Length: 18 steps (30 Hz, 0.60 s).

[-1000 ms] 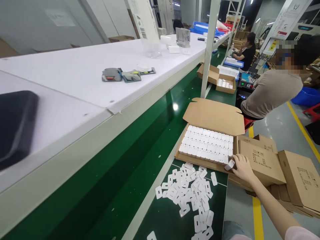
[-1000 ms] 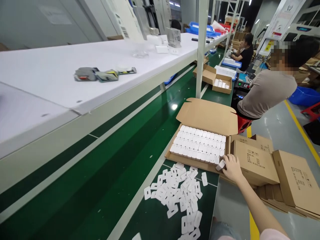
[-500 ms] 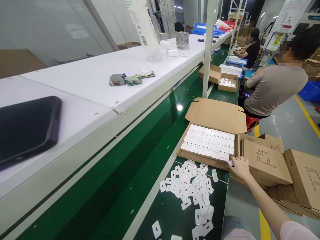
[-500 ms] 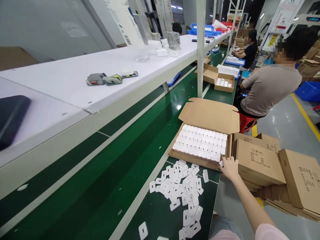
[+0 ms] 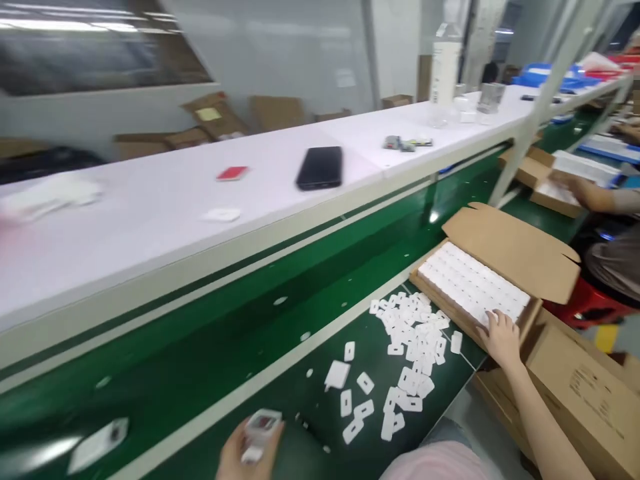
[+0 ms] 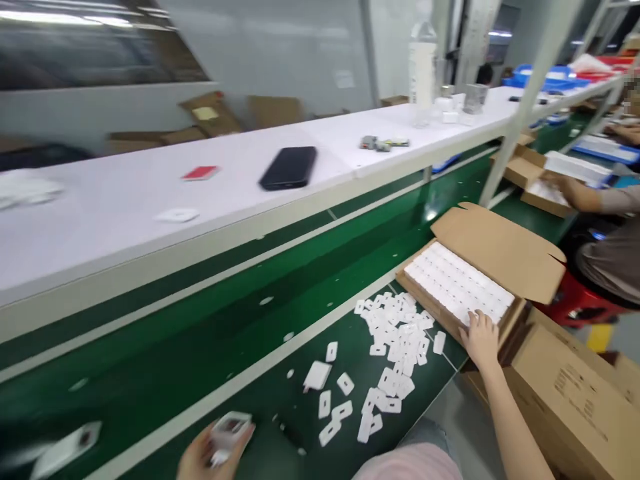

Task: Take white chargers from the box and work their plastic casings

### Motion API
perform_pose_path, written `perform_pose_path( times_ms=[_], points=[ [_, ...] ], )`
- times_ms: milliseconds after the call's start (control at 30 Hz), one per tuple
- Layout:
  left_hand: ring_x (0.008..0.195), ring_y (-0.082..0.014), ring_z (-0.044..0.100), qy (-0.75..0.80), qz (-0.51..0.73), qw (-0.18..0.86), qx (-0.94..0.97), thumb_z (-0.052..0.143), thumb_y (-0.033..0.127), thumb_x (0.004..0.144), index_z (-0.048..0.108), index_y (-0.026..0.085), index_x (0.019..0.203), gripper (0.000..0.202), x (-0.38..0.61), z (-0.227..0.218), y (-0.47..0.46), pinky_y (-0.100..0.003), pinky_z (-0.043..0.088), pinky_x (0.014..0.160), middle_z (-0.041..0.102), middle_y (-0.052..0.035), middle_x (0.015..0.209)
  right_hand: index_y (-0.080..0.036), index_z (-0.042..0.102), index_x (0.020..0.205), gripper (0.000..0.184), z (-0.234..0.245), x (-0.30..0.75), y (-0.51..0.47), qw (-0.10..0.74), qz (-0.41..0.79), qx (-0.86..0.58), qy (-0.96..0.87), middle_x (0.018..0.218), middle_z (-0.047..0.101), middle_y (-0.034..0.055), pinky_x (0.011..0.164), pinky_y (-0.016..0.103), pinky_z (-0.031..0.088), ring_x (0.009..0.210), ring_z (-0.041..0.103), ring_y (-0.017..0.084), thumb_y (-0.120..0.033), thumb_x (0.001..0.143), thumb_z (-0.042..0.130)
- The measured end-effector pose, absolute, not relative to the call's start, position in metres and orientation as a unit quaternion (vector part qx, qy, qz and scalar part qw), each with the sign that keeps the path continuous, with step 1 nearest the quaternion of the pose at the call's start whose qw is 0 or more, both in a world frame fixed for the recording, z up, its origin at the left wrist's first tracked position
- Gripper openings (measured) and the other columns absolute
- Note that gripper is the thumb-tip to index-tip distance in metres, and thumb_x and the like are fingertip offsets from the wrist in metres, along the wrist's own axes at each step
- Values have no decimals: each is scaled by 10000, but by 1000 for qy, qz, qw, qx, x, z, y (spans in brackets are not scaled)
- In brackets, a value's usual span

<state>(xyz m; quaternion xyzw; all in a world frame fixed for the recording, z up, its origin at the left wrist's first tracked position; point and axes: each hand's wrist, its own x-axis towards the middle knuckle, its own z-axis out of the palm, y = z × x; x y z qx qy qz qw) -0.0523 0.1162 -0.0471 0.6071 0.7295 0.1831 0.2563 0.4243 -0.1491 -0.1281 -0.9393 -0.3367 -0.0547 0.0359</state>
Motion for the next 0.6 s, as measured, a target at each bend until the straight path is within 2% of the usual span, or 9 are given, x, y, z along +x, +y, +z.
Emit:
perform_pose_path(
  times_ms=[33,100,167,233,367,467,600],
  points=[
    [972,-440,722,693,208,285,629,651,554,717,646,209,1109,522,-50,-52,100,-522,588,758,773,-142,1034,-102,603,1198,340,-128,426,-144,30,-57,-936,-346,1271,582,260,925,573,442,1190,526,436,-308,969,459],
    [1080,-394,700,669,245,299,635,664,510,685,644,206,1110,524,-40,-64,66,-491,558,923,750,-138,1154,-83,646,1078,305,-129,431,-137,22,-57,-929,-364,1125,630,274,822,579,463,1059,583,452,-273,956,442],
    [1158,-343,676,654,276,304,636,661,488,708,644,198,1149,528,-29,-78,35,-442,515,1026,732,-125,1226,-100,670,993,299,-132,437,-132,21,-54,-920,-388,1058,645,261,764,550,474,976,619,439,-259,953,421],
    [1167,-316,678,651,295,305,629,637,482,745,642,194,1184,524,-24,-95,9,-425,523,1026,729,-123,1242,-95,676,1007,343,-136,444,-129,22,-58,-912,-404,1099,636,274,737,525,481,961,634,438,-295,966,401],
    [1091,-319,712,678,298,288,607,594,467,768,632,181,1208,526,-34,-126,-30,-440,584,916,733,-144,1216,30,585,1224,522,-144,459,-128,12,-78,-913,-401,1069,637,300,724,513,491,964,647,455,-381,994,360],
    [1100,-327,696,701,281,250,606,565,468,815,611,153,1240,532,-54,-144,-42,-453,572,927,714,-171,1226,-8,616,1210,480,-146,468,-132,-6,-69,-904,-421,996,669,252,734,481,494,936,672,421,-350,1002,351],
    [1109,-360,646,723,238,175,625,539,363,874,607,121,1284,481,-85,-157,-34,-513,512,974,697,-191,1191,29,647,1159,488,-140,470,-138,-57,-88,-894,-435,998,651,296,725,485,470,927,658,482,-345,1001,375]
  ],
)
